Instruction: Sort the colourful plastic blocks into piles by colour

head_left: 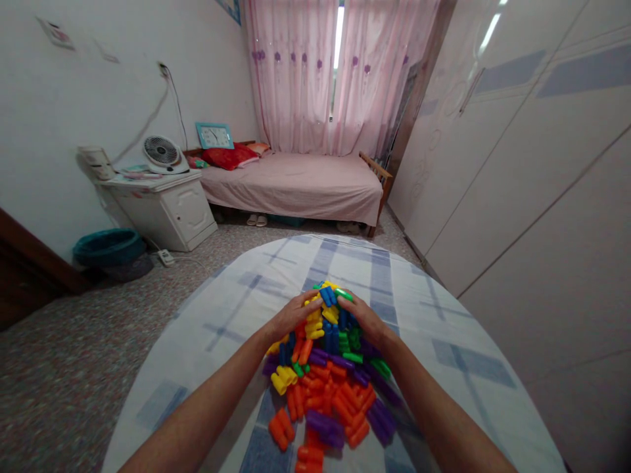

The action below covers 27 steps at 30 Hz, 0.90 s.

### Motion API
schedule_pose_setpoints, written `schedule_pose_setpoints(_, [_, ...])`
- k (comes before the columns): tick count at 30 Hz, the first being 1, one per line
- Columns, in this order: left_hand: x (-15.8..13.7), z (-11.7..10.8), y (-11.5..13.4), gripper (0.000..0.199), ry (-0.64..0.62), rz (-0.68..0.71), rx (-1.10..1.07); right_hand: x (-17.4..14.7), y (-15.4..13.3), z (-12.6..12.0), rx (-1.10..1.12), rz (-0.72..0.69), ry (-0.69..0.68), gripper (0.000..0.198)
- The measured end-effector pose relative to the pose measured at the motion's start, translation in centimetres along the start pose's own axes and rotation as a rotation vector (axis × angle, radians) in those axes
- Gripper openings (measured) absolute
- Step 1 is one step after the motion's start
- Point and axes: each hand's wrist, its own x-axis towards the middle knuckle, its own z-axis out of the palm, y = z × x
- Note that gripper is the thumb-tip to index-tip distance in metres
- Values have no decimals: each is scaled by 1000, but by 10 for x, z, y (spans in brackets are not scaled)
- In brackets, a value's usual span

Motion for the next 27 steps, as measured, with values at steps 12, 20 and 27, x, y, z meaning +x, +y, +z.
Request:
schedule_pose_setpoints(12, [-85,18,-5,64,-39,350,514,-93,-10,-4,-162,-242,-157,52])
schedule_pose_setpoints(20, [-81,-13,-5,51,90,332,501,-68,-5,-26,-322,-120,-46,42])
schedule_pose_setpoints(27, [40,-41,-40,47,262,-107,632,47,59,-52,-695,95,81,38])
